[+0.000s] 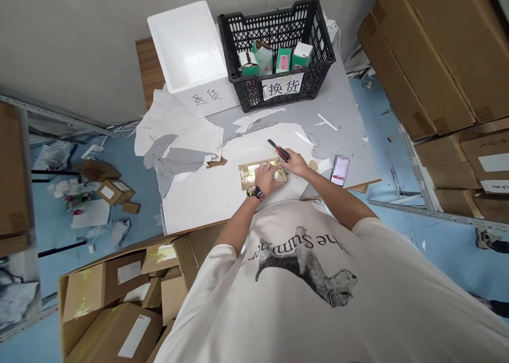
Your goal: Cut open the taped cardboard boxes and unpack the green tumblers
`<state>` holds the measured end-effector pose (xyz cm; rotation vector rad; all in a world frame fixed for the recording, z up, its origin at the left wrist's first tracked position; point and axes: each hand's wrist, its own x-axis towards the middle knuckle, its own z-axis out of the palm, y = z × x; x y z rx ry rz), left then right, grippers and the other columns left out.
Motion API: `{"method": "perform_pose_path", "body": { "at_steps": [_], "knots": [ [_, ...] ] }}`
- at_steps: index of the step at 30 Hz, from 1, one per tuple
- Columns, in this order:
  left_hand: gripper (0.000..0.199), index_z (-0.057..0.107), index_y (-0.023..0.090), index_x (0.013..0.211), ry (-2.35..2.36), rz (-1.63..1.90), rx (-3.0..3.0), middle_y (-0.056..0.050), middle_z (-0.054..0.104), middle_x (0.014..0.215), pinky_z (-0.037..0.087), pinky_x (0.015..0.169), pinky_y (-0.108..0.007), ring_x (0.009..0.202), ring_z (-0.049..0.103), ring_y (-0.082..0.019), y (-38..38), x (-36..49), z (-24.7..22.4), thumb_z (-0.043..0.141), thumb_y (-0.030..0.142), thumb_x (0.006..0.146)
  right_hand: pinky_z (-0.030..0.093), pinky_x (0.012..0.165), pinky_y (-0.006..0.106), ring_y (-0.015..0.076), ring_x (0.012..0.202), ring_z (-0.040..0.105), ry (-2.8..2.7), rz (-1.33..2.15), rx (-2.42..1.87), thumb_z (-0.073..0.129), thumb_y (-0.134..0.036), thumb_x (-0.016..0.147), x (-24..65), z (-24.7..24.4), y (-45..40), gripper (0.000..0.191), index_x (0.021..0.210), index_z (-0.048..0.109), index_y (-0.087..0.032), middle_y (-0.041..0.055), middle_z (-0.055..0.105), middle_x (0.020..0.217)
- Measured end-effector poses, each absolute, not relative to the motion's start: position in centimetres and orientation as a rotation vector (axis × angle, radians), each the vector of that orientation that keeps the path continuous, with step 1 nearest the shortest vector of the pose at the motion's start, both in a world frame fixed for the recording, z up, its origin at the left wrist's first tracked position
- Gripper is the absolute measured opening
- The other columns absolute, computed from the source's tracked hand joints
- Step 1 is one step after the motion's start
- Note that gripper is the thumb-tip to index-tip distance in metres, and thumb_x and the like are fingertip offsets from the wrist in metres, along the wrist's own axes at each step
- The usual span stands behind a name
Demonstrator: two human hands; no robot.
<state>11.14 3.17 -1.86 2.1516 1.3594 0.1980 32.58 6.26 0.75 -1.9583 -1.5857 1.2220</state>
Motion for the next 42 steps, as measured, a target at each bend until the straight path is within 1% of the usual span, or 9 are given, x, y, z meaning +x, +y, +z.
{"method": "perform_pose_path", "body": {
  "at_steps": [6, 12, 15, 18, 21, 24, 28, 36, 42],
  "knots": [
    [0.052, 0.079, 0.029, 0.137, 1.335, 0.250, 2.103, -0.014, 0.083, 0.136, 0.050, 0.114, -0.062, 0.129, 0.072, -0.044, 1.8, 10.8, -2.1, 0.099, 0.037, 0.090, 0.057, 0.090, 0.029, 0.0234, 0.102, 0.072, -1.604, 1.247, -1.964, 0.095, -0.035, 0.082, 32.0, 0.3, 7.2, 0.058, 0.137, 0.076, -0.026, 0.0000, 0.086, 0.113],
    [0.050, 0.078, 0.030, 0.136, 1.354, 0.318, 2.067, -0.014, 0.086, 0.130, 0.050, 0.114, -0.062, 0.124, 0.076, -0.045, 1.5, 10.6, -3.2, 0.098, 0.046, 0.092, 0.059, 0.089, 0.030, 0.0237, 0.101, 0.074, -1.530, 1.260, -1.988, 0.092, -0.034, 0.085, 31.6, 0.4, 6.6, 0.056, 0.138, 0.076, -0.025, 0.0011, 0.085, 0.111],
    [0.053, 0.077, 0.029, 0.137, 1.352, 0.330, 2.073, -0.015, 0.085, 0.133, 0.050, 0.115, -0.062, 0.126, 0.075, -0.045, 1.8, 10.4, -3.3, 0.099, 0.047, 0.092, 0.057, 0.073, 0.027, 0.0201, 0.081, 0.069, -1.399, 1.377, -1.859, 0.081, -0.048, 0.098, 33.1, 0.7, 4.9, 0.043, 0.134, 0.077, -0.025, -0.0011, 0.078, 0.093],
    [0.052, 0.077, 0.026, 0.138, 1.364, 0.328, 2.081, -0.017, 0.081, 0.139, 0.049, 0.118, -0.061, 0.130, 0.073, -0.045, 1.9, 10.3, -3.0, 0.098, 0.045, 0.094, 0.051, 0.060, 0.027, 0.0169, 0.059, 0.056, -1.302, 1.535, -1.791, 0.066, -0.060, 0.108, 35.8, 1.5, 2.0, 0.046, 0.133, 0.077, -0.023, -0.0047, 0.063, 0.072],
    [0.051, 0.077, 0.027, 0.138, 1.364, 0.350, 2.080, -0.018, 0.076, 0.145, 0.049, 0.120, -0.061, 0.137, 0.070, -0.045, 1.7, 10.3, -2.6, 0.097, 0.043, 0.094, 0.047, 0.058, 0.027, 0.0170, 0.057, 0.054, -1.386, 1.630, -1.770, 0.068, -0.060, 0.105, 38.7, 2.4, -0.9, 0.051, 0.134, 0.079, -0.020, -0.0058, 0.059, 0.066],
    [0.049, 0.078, 0.029, 0.135, 1.382, 0.365, 2.087, -0.016, 0.073, 0.148, 0.050, 0.119, -0.061, 0.140, 0.067, -0.044, 1.1, 10.4, -2.4, 0.098, 0.040, 0.092, 0.047, 0.061, 0.028, 0.0176, 0.059, 0.057, -1.506, 1.640, -1.808, 0.069, -0.059, 0.104, 40.5, 3.0, -2.9, 0.051, 0.134, 0.082, -0.020, -0.0037, 0.066, 0.071],
    [0.049, 0.080, 0.028, 0.134, 1.405, 0.343, 2.105, -0.016, 0.072, 0.146, 0.052, 0.115, -0.060, 0.134, 0.065, -0.044, 0.6, 10.4, -2.2, 0.099, 0.039, 0.090, 0.049, 0.067, 0.029, 0.0193, 0.069, 0.064, -1.603, 1.605, -1.815, 0.068, -0.054, 0.105, 40.7, 3.1, -3.9, 0.045, 0.130, 0.085, -0.020, 0.0028, 0.079, 0.092],
    [0.054, 0.080, 0.026, 0.138, 1.422, 0.286, 2.124, -0.016, 0.070, 0.153, 0.052, 0.116, -0.056, 0.137, 0.061, -0.043, 1.0, 10.5, -1.6, 0.099, 0.036, 0.089, 0.044, 0.076, 0.029, 0.0246, 0.092, 0.072, -1.921, 1.281, -2.005, 0.061, -0.041, 0.115, 38.8, 3.1, -3.1, 0.036, 0.134, 0.084, -0.022, 0.0080, 0.085, 0.107],
    [0.054, 0.081, 0.026, 0.136, 1.425, 0.328, 2.104, -0.016, 0.072, 0.150, 0.052, 0.115, -0.056, 0.135, 0.063, -0.044, 1.2, 10.5, -1.8, 0.101, 0.037, 0.088, 0.040, 0.072, 0.028, 0.0245, 0.092, 0.073, -1.977, 1.281, -2.117, 0.061, -0.038, 0.119, 37.5, 4.8, -3.6, 0.031, 0.135, 0.083, -0.022, 0.0095, 0.087, 0.113]
  ]
}}
